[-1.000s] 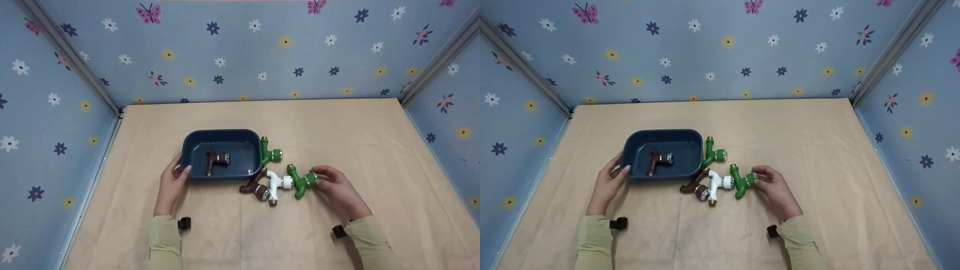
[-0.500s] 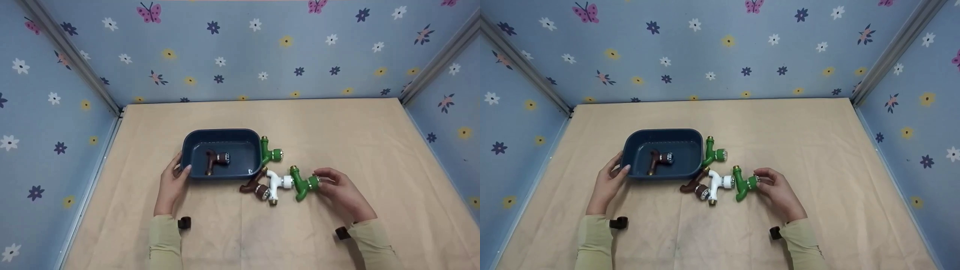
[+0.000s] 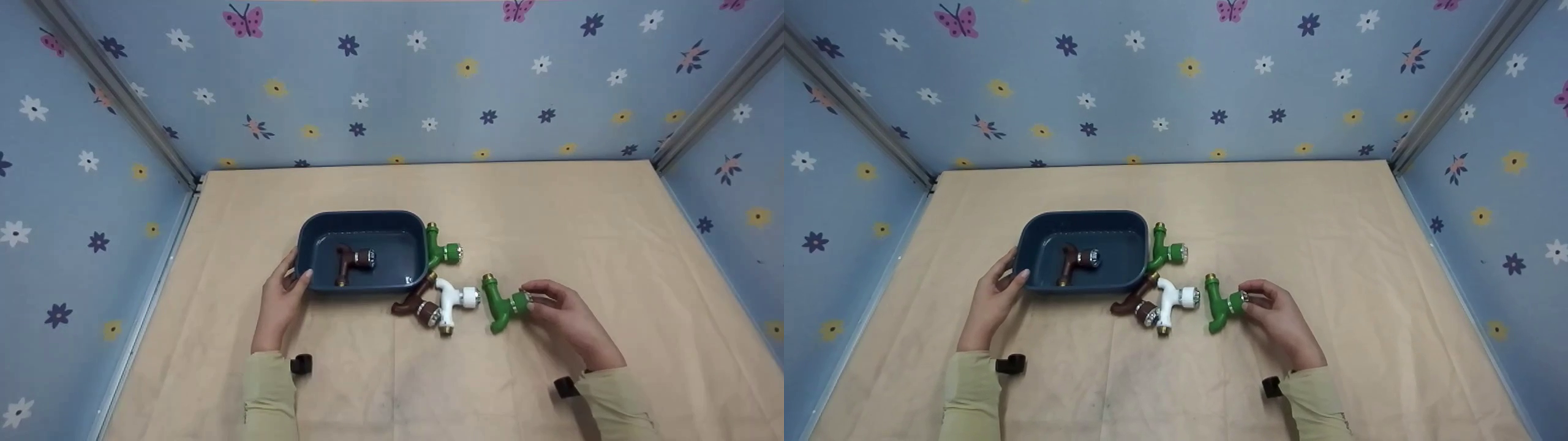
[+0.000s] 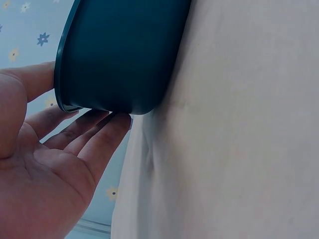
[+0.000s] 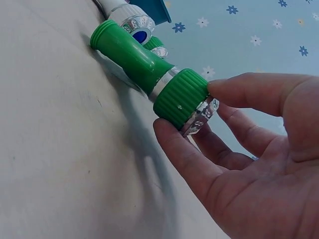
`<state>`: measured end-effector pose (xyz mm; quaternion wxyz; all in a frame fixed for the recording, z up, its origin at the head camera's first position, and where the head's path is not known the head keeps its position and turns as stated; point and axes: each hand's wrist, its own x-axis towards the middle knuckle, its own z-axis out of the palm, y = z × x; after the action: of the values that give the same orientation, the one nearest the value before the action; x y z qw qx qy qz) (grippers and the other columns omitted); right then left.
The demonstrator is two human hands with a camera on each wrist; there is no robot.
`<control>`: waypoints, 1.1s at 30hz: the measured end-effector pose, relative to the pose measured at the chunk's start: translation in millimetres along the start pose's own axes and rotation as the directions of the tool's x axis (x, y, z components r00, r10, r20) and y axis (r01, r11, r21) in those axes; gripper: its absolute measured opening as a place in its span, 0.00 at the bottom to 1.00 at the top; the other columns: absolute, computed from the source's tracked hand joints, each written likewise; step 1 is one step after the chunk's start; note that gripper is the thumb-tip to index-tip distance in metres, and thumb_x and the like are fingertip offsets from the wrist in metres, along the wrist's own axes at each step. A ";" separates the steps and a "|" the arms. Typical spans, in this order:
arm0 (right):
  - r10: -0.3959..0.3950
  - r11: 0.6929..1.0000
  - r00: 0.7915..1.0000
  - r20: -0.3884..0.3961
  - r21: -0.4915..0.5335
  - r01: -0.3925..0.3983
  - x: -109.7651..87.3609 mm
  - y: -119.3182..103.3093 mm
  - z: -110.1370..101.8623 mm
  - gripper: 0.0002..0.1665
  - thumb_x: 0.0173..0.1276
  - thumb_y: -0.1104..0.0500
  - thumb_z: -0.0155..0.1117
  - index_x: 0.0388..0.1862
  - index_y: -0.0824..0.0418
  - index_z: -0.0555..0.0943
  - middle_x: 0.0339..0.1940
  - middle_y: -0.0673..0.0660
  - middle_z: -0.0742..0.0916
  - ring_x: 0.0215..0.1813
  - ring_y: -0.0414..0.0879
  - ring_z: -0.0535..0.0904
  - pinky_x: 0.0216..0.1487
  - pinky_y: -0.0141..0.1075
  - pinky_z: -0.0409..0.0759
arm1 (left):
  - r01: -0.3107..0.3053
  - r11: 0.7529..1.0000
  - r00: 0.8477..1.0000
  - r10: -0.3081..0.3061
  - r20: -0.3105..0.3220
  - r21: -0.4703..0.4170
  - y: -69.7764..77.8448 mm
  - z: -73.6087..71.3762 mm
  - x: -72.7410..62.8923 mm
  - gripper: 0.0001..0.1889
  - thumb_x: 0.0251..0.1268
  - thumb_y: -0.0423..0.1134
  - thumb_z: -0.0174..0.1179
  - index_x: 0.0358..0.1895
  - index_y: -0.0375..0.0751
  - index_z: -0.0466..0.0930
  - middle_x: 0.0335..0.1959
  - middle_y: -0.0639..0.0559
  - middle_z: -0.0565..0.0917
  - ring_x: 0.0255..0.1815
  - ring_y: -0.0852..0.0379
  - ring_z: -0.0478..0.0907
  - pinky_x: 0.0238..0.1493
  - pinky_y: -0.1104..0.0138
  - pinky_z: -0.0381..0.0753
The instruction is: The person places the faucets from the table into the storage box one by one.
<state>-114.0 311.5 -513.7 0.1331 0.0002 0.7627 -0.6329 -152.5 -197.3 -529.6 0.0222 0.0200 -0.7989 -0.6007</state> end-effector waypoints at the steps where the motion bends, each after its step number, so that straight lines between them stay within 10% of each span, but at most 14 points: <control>1: 0.000 1.000 1.000 -0.003 0.005 0.000 -0.6 0.0 -0.3 0.23 0.65 0.69 0.63 0.59 0.70 0.72 0.60 0.67 0.75 0.59 0.53 0.76 0.55 0.37 0.78 | -0.001 1.000 1.000 0.001 -0.001 -0.002 -0.1 0.1 0.1 0.33 0.70 0.41 0.57 0.74 0.44 0.56 0.74 0.46 0.57 0.68 0.44 0.63 0.64 0.62 0.68; 23: 0.023 0.995 0.999 -0.023 0.098 -0.021 -10.3 -21.0 5.6 0.25 0.63 0.67 0.66 0.58 0.72 0.73 0.58 0.68 0.77 0.54 0.50 0.80 0.53 0.41 0.79 | -0.035 0.999 0.999 0.034 -0.019 -0.010 -1.2 0.0 1.3 0.33 0.69 0.40 0.58 0.74 0.40 0.57 0.73 0.43 0.58 0.67 0.42 0.64 0.65 0.59 0.67; 33: -0.009 0.988 1.000 0.002 0.156 0.009 -4.7 -29.3 21.9 0.25 0.62 0.67 0.67 0.58 0.72 0.73 0.57 0.70 0.77 0.54 0.51 0.80 0.54 0.42 0.79 | -0.040 0.998 0.999 0.040 0.003 -0.042 30.1 -0.8 -10.0 0.31 0.69 0.32 0.56 0.72 0.29 0.55 0.72 0.34 0.57 0.66 0.33 0.63 0.64 0.53 0.67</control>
<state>-109.9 285.3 -488.0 0.1308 0.0064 0.7107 -0.6912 -142.6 -189.1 -500.6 0.0331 0.0025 -0.7864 -0.6168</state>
